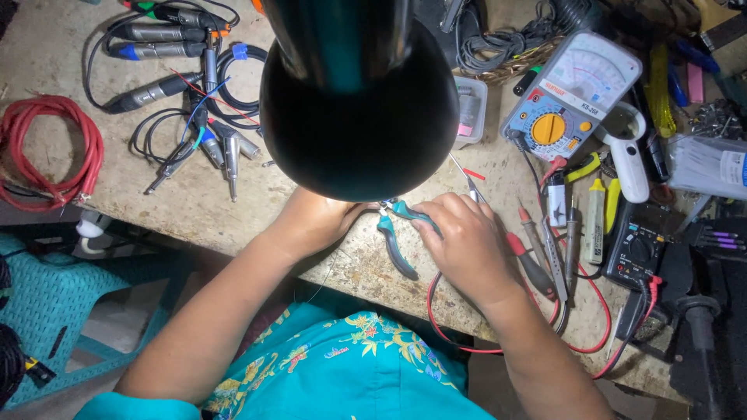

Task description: Soldering components and wires on a small circuit board using a soldering iron and pliers at a repair bench.

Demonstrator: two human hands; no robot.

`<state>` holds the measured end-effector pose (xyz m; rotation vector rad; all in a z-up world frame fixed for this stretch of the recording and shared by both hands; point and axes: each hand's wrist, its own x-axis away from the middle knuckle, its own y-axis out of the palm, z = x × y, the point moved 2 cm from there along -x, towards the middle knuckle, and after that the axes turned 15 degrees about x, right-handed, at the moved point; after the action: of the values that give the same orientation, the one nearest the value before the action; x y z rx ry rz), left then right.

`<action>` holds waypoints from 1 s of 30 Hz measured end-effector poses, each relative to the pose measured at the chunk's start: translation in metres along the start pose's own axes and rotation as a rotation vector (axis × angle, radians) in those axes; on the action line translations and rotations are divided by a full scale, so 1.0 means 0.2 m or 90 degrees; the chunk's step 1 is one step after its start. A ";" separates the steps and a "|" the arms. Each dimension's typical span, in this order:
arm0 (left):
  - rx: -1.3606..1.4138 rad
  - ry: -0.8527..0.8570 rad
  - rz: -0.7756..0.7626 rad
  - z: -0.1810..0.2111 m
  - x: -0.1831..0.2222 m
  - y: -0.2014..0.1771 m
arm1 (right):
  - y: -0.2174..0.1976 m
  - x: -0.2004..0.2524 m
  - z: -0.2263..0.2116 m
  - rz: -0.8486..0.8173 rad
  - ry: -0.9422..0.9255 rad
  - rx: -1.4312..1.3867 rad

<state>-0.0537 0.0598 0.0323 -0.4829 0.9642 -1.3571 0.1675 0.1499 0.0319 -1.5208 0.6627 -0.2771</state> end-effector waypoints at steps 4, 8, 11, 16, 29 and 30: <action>0.007 -0.007 0.013 0.04 -0.03 -0.05 | -0.05 0.00 0.00 -0.006 -0.020 0.014; 0.041 0.009 0.011 0.03 -0.03 -0.05 | -0.05 0.02 0.00 0.029 -0.020 0.069; 0.069 0.019 0.011 0.02 -0.02 -0.04 | -0.04 0.06 -0.06 0.044 -0.022 0.057; 0.110 0.033 0.011 0.01 0.00 -0.05 | -0.11 0.07 -0.16 -0.020 -0.075 0.043; 0.235 0.086 0.007 -0.02 -0.01 -0.03 | -0.19 -0.02 -0.06 -0.216 -0.157 -0.014; 0.249 0.092 0.007 -0.01 -0.02 -0.03 | -0.20 -0.03 -0.06 -0.215 -0.147 -0.013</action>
<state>-0.0587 0.0630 0.0358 -0.0842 0.7884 -1.5419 0.1654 0.1409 0.0724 -1.6521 0.2242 -0.3434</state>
